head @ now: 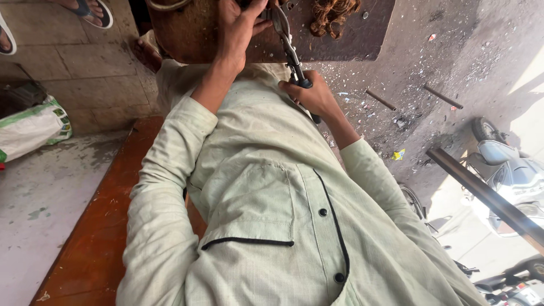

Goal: The person uses pliers to adjust and secure copper windings on a circular metal component placed on a wooden workbench. They repeatedly reposition the component and apply pressure with the pliers to shape the windings.

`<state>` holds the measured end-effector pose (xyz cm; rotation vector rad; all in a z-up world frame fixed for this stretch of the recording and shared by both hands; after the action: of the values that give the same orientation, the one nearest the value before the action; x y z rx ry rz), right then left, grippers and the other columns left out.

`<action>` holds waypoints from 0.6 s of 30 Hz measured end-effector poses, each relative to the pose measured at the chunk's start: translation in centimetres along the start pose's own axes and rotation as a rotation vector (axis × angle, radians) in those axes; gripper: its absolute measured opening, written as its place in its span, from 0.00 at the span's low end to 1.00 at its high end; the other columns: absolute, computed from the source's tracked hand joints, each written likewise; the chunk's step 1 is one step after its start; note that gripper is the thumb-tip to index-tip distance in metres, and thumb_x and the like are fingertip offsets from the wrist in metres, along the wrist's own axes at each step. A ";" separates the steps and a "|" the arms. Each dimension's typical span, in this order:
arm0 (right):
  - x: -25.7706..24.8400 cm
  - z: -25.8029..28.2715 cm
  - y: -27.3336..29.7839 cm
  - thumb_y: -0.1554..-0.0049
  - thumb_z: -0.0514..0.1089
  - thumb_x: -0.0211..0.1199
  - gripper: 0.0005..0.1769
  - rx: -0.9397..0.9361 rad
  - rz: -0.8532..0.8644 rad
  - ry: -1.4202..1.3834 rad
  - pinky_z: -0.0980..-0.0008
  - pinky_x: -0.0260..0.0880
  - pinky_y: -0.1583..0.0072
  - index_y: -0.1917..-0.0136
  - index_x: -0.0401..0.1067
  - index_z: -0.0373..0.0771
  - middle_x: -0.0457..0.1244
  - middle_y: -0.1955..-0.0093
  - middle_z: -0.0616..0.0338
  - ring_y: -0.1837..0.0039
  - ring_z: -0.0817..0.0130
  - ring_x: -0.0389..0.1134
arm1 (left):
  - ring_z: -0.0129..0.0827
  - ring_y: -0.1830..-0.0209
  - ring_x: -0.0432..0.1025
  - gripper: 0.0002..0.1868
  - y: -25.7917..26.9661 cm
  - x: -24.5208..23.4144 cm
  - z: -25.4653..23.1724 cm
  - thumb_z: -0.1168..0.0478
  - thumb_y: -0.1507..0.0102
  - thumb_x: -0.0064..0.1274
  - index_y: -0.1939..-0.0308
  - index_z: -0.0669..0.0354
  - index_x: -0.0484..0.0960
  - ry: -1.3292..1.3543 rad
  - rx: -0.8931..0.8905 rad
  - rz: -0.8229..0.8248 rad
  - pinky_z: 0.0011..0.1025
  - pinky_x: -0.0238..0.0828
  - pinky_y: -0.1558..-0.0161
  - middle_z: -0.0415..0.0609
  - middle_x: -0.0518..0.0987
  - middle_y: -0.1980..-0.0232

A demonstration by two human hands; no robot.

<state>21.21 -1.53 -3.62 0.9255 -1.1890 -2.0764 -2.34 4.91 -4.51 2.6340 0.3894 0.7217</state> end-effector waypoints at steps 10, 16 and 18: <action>0.2 0.0 -0.5 0.53 0.59 0.76 0.38 0.050 -0.073 0.010 0.63 0.64 0.41 0.40 0.69 0.31 0.66 0.52 0.52 0.47 0.61 0.69 | 0.29 0.50 0.79 0.13 -0.8 -0.9 3.3 0.58 0.30 0.58 0.48 0.63 0.78 0.009 0.039 -0.029 0.33 0.87 0.51 0.46 0.81 0.50; -0.8 0.4 -0.3 0.55 0.52 0.70 0.31 0.082 -0.050 -0.021 0.67 0.69 0.43 0.44 0.70 0.29 0.70 0.57 0.52 0.52 0.63 0.72 | 0.26 0.53 0.78 0.11 -1.1 -0.2 2.2 0.60 0.31 0.60 0.52 0.63 0.78 0.067 0.101 -0.073 0.31 0.86 0.56 0.44 0.81 0.54; -0.9 0.9 -0.4 0.53 0.52 0.69 0.28 -0.003 -0.099 -0.019 0.66 0.68 0.46 0.46 0.71 0.31 0.69 0.58 0.54 0.54 0.64 0.70 | 0.25 0.56 0.79 0.10 -0.9 0.0 1.9 0.59 0.32 0.59 0.55 0.63 0.82 0.018 0.058 -0.071 0.30 0.84 0.58 0.44 0.83 0.56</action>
<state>20.98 -0.23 -3.39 0.9839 -1.1712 -2.1686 -1.47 5.16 -6.40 2.6545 0.5128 0.7215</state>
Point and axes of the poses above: each hand's wrist, its own y-axis away from the middle knuckle, its own x-axis out of the palm, z = x × y, the point moved 8 cm from there along -y, towards the middle knuckle
